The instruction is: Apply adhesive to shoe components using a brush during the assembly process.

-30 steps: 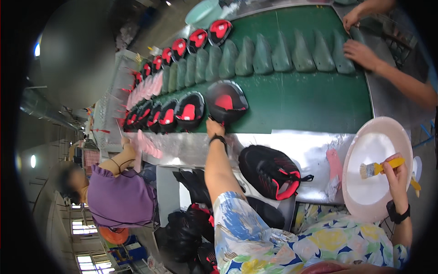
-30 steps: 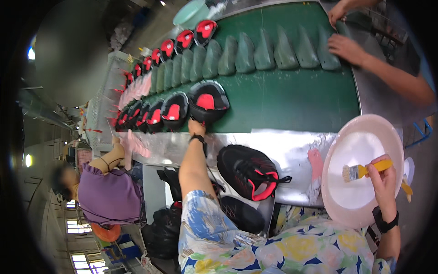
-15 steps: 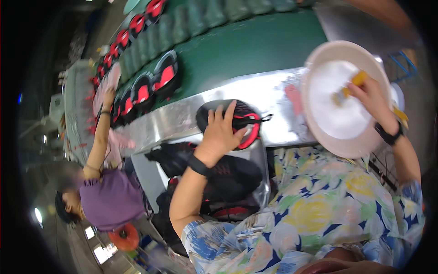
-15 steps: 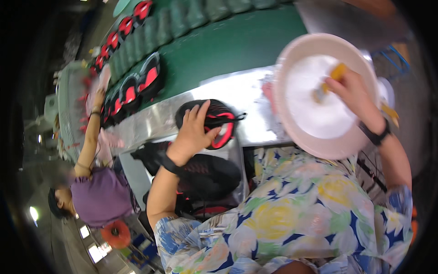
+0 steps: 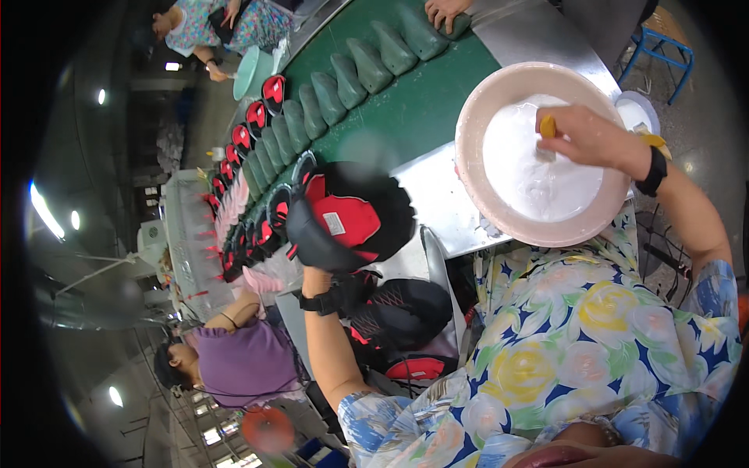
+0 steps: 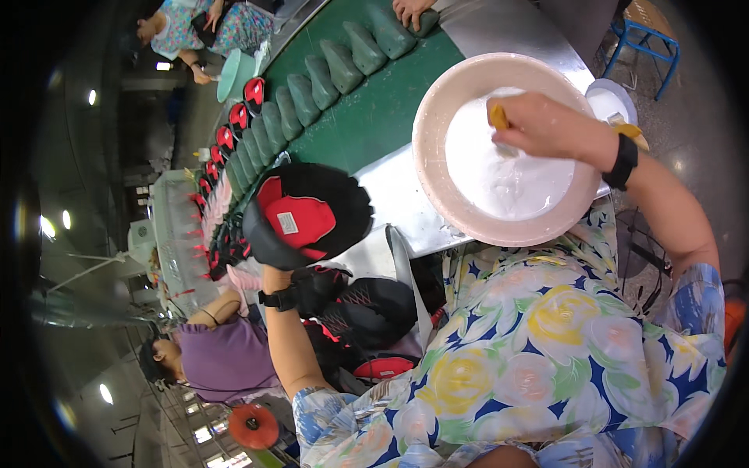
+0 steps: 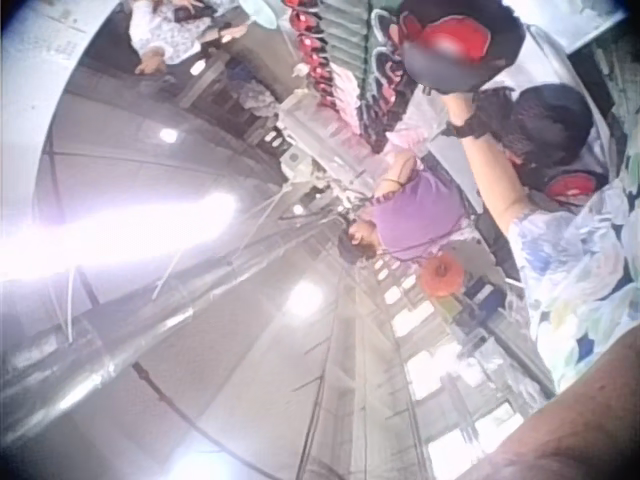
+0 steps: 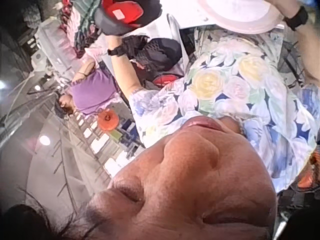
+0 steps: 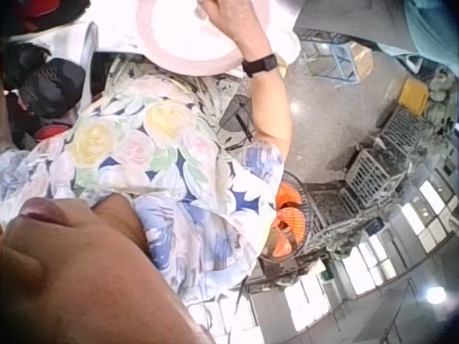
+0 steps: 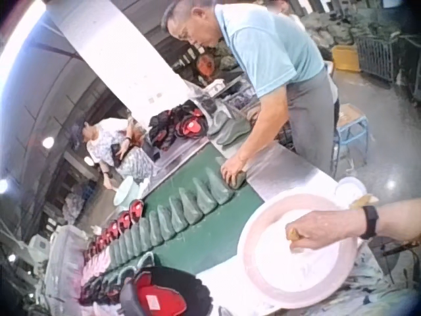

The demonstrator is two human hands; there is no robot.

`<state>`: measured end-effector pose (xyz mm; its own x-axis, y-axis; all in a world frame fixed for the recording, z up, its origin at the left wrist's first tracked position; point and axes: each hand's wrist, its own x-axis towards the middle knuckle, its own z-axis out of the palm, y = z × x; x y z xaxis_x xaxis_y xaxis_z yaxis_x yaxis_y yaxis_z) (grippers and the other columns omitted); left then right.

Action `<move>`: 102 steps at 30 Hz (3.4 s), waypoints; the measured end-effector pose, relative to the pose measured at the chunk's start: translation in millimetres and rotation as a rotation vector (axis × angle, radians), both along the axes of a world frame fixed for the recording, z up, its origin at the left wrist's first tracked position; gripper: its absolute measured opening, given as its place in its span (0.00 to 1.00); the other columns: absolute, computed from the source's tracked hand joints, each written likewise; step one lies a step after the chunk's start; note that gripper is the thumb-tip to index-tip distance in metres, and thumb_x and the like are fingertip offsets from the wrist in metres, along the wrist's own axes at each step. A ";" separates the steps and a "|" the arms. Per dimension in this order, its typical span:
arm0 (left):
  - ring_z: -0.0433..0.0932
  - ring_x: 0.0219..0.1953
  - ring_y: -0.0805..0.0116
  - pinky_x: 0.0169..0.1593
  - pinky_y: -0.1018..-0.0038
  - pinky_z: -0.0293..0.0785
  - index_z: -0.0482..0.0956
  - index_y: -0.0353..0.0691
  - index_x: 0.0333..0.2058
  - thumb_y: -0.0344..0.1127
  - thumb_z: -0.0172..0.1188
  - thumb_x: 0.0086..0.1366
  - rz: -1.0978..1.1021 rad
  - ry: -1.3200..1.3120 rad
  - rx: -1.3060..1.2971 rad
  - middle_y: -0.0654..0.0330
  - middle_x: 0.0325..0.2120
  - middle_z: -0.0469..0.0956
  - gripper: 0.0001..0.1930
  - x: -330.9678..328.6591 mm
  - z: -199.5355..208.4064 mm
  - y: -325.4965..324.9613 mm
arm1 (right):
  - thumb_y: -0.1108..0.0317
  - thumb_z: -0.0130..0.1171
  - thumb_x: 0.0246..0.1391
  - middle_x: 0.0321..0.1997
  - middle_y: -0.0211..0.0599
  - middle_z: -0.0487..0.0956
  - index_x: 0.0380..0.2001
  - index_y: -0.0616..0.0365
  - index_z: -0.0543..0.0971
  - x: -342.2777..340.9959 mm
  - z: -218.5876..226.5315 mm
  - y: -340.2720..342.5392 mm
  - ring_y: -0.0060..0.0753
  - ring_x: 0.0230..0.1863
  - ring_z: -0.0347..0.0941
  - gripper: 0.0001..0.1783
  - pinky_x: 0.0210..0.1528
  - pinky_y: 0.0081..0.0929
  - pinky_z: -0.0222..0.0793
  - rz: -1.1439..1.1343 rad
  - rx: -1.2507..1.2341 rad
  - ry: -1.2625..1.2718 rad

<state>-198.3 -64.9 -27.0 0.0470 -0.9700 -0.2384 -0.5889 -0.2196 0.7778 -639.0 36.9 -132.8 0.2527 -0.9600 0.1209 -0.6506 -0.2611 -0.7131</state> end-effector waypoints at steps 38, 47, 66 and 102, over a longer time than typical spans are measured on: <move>0.73 0.57 0.53 0.59 0.57 0.72 0.55 0.38 0.67 0.39 0.56 0.67 -0.568 0.459 -0.780 0.45 0.60 0.66 0.33 -115.6 -109.0 -10.0 | 0.60 0.61 0.56 0.25 0.43 0.80 0.32 0.70 0.78 52.6 43.3 15.2 0.29 0.24 0.78 0.19 0.26 0.23 0.73 -0.347 0.168 -0.864; 0.71 0.60 0.55 0.61 0.56 0.71 0.59 0.41 0.65 0.47 0.51 0.71 -0.407 0.778 -0.005 0.51 0.62 0.67 0.29 -70.3 -144.2 -20.1 | 0.63 0.65 0.56 0.27 0.34 0.79 0.33 0.59 0.75 23.7 48.3 8.0 0.25 0.27 0.76 0.12 0.31 0.22 0.69 -0.209 -0.397 -0.597; 0.69 0.62 0.55 0.62 0.56 0.70 0.60 0.41 0.65 0.45 0.52 0.71 -0.515 0.759 0.094 0.52 0.61 0.67 0.28 -81.7 -149.2 -17.2 | 0.63 0.61 0.56 0.27 0.46 0.77 0.34 0.60 0.72 27.8 45.8 -18.3 0.52 0.32 0.77 0.13 0.34 0.40 0.71 0.108 -0.331 -0.234; 0.81 0.46 0.61 0.50 0.60 0.79 0.77 0.39 0.49 0.33 0.50 0.68 0.417 1.160 -0.068 0.55 0.45 0.81 0.13 127.0 -243.1 -165.2 | 0.74 0.57 0.57 0.31 0.34 0.74 0.34 0.62 0.74 25.3 29.0 39.5 0.24 0.33 0.73 0.04 0.37 0.21 0.68 -0.461 0.052 -0.408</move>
